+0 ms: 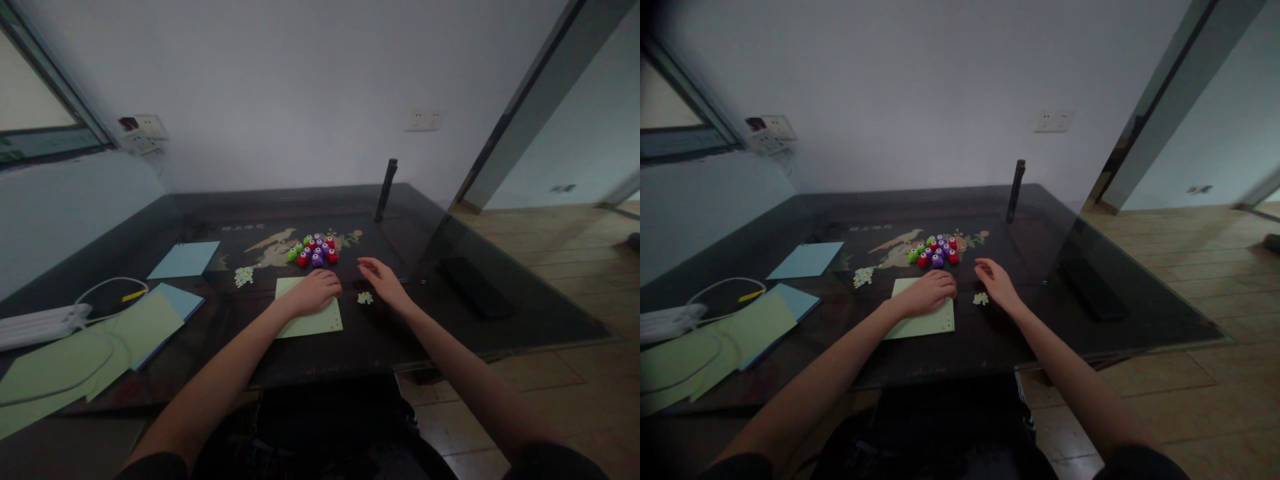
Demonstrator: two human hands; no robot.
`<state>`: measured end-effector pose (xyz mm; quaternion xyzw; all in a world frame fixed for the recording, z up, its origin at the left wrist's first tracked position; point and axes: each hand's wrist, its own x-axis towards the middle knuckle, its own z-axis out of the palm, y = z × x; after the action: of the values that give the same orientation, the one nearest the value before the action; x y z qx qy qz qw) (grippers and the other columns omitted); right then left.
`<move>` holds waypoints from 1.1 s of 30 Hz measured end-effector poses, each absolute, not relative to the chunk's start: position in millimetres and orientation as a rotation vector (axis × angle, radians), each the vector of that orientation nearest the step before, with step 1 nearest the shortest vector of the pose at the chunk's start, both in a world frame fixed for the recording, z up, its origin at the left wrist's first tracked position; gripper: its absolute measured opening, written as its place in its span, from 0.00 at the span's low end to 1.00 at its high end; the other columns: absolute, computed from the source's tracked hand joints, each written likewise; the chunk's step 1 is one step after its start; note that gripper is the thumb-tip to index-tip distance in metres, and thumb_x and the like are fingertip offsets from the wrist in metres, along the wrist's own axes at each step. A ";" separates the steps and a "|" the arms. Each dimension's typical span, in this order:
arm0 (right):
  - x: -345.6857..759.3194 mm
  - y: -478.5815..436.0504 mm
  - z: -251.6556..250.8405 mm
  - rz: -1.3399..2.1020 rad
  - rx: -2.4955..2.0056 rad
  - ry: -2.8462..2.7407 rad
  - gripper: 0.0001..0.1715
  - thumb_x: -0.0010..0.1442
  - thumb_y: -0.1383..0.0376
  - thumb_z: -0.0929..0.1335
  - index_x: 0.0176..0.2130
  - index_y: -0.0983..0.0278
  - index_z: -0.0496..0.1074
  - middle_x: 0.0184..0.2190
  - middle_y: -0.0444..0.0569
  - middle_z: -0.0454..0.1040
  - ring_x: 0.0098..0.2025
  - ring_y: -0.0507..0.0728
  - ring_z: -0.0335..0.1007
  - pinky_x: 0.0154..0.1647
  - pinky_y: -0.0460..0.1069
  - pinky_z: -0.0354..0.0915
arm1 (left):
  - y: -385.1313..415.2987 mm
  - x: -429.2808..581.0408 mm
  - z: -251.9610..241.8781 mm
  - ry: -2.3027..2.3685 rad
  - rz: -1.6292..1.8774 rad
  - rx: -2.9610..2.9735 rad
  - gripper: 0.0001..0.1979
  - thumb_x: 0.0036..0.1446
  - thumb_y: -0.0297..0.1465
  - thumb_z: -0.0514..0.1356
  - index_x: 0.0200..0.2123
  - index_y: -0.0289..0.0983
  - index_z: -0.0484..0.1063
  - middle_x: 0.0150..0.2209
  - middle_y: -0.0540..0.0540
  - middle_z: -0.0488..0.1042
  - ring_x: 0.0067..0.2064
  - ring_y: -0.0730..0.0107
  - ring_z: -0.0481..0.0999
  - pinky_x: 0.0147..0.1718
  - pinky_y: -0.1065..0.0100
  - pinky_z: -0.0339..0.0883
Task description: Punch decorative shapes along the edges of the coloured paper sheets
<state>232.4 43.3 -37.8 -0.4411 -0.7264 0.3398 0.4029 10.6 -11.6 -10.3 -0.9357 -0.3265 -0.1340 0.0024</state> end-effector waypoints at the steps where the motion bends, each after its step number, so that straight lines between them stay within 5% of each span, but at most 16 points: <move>1: 230.2 40.3 -41.4 0.899 -1.091 -1.751 0.17 0.60 0.59 0.63 0.46 0.63 0.71 0.44 0.54 0.75 0.45 0.57 0.72 0.49 0.53 0.66 | -11.4 9.5 -10.1 -1.025 -0.428 -2.930 0.10 0.54 0.23 0.53 0.36 0.40 0.71 0.41 0.45 0.73 0.48 0.61 0.68 0.49 0.61 0.58; 33: 142.7 24.0 -48.7 0.923 -0.905 -1.471 0.19 0.62 0.55 0.60 0.42 0.65 0.70 0.43 0.53 0.73 0.48 0.57 0.68 0.53 0.53 0.60 | -5.0 5.0 -15.7 -1.116 -0.284 -2.859 0.09 0.57 0.25 0.53 0.34 0.35 0.73 0.37 0.43 0.75 0.42 0.63 0.70 0.45 0.62 0.60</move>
<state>142.7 24.0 -48.7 -0.3837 -0.6237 0.3910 0.5576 5.0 -5.0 -15.7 -0.9272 -0.3619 -0.0922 0.0296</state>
